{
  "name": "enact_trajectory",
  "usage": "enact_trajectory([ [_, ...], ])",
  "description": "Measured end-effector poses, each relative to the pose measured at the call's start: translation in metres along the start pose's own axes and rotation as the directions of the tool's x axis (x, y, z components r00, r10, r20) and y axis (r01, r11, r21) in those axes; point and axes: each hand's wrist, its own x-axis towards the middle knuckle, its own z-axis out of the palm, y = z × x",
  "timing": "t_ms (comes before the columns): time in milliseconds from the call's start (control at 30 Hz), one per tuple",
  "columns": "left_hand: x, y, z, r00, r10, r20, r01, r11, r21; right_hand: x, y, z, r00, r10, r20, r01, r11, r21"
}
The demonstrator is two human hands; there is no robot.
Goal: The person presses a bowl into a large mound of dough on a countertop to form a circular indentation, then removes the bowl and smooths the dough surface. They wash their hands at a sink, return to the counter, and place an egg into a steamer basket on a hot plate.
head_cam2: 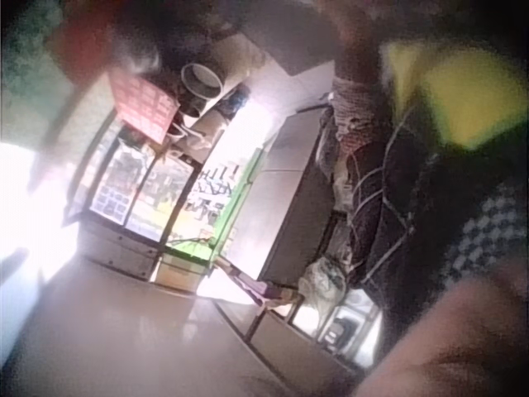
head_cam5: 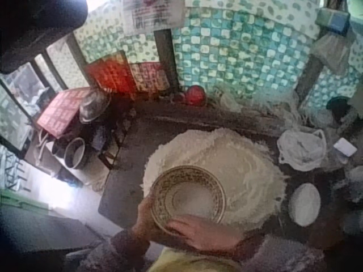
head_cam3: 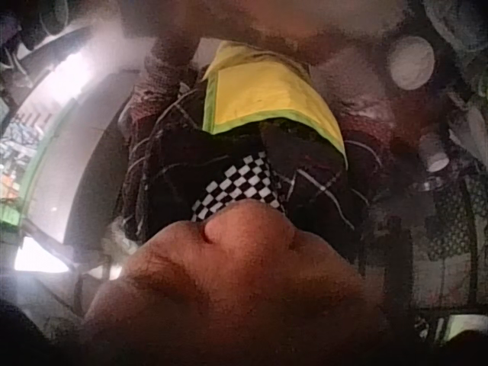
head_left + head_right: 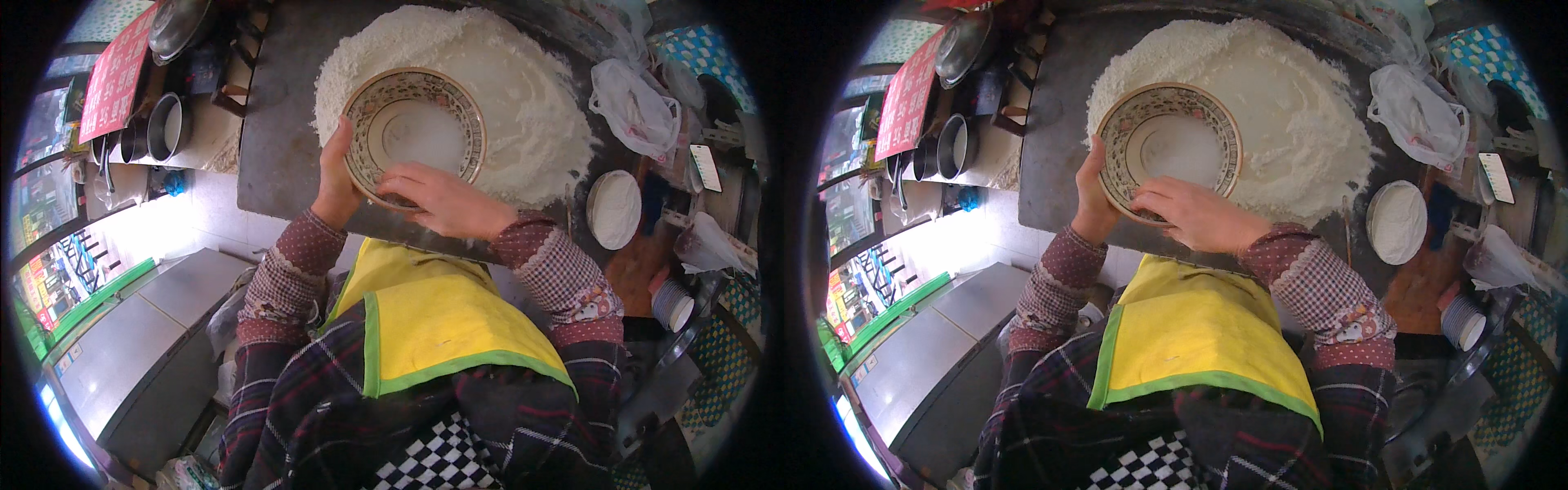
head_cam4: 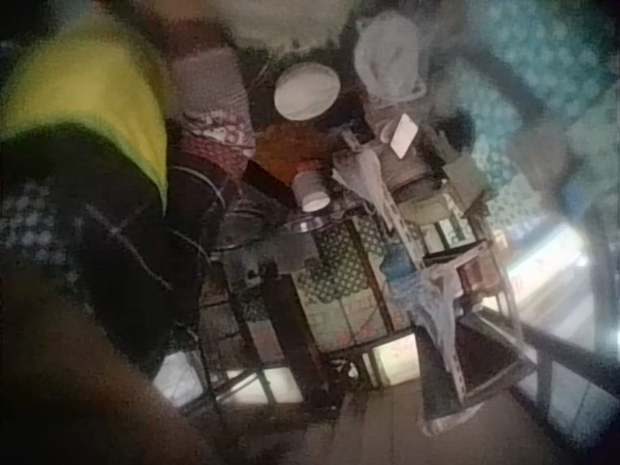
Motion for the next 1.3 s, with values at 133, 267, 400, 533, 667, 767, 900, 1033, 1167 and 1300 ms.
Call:
enact_trajectory([
  [133, -0.001, -0.001, 0.002, 0.999, -0.033, 0.008, 0.033, 0.999, -0.015, 0.0, -0.006, -0.001, 1.0, -0.002, -0.001, 0.002, 1.0, 0.006],
  [267, -0.002, 0.0, 0.004, 0.999, -0.037, -0.014, 0.036, 0.999, -0.013, -0.001, -0.009, -0.003, 0.998, -0.042, -0.055, 0.042, 0.999, 0.009],
  [400, -0.002, 0.001, 0.005, 0.999, -0.031, -0.009, 0.031, 0.999, -0.018, -0.004, -0.009, -0.003, 0.995, 0.068, 0.077, -0.067, 0.998, -0.022],
  [533, -0.002, 0.001, 0.005, 0.999, -0.043, -0.005, 0.043, 0.999, -0.032, -0.005, -0.009, -0.002, 0.999, -0.013, -0.043, 0.011, 0.999, -0.05],
  [667, -0.002, -0.001, 0.005, 0.999, -0.037, 0.0, 0.037, 0.999, -0.03, -0.006, -0.011, -0.002, 0.986, 0.129, 0.108, -0.119, 0.989, -0.09],
  [767, -0.001, -0.002, 0.007, 0.998, -0.064, 0.012, 0.064, 0.997, -0.031, -0.006, -0.011, -0.001, 0.999, -0.011, -0.047, 0.007, 0.996, -0.091],
  [900, -0.001, -0.001, 0.01, 0.998, -0.056, 0.004, 0.056, 0.998, -0.004, -0.004, -0.01, 0.002, 0.999, -0.003, -0.051, -0.004, 0.991, -0.135],
  [1033, -0.003, 0.0, 0.012, 0.999, -0.05, 0.009, 0.05, 0.999, -0.002, -0.004, -0.008, 0.002, 0.999, 0.028, -0.02, -0.03, 0.989, -0.142],
  [1167, -0.002, 0.0, 0.012, 0.999, -0.049, -0.003, 0.049, 0.999, -0.006, -0.003, -0.009, 0.0, 0.993, -0.044, -0.113, 0.029, 0.991, -0.131],
  [1300, -0.001, -0.001, 0.011, 0.995, -0.078, -0.058, 0.075, 0.996, -0.057, 0.002, -0.011, 0.001, 1.0, 0.016, -0.027, -0.019, 0.988, -0.151],
])
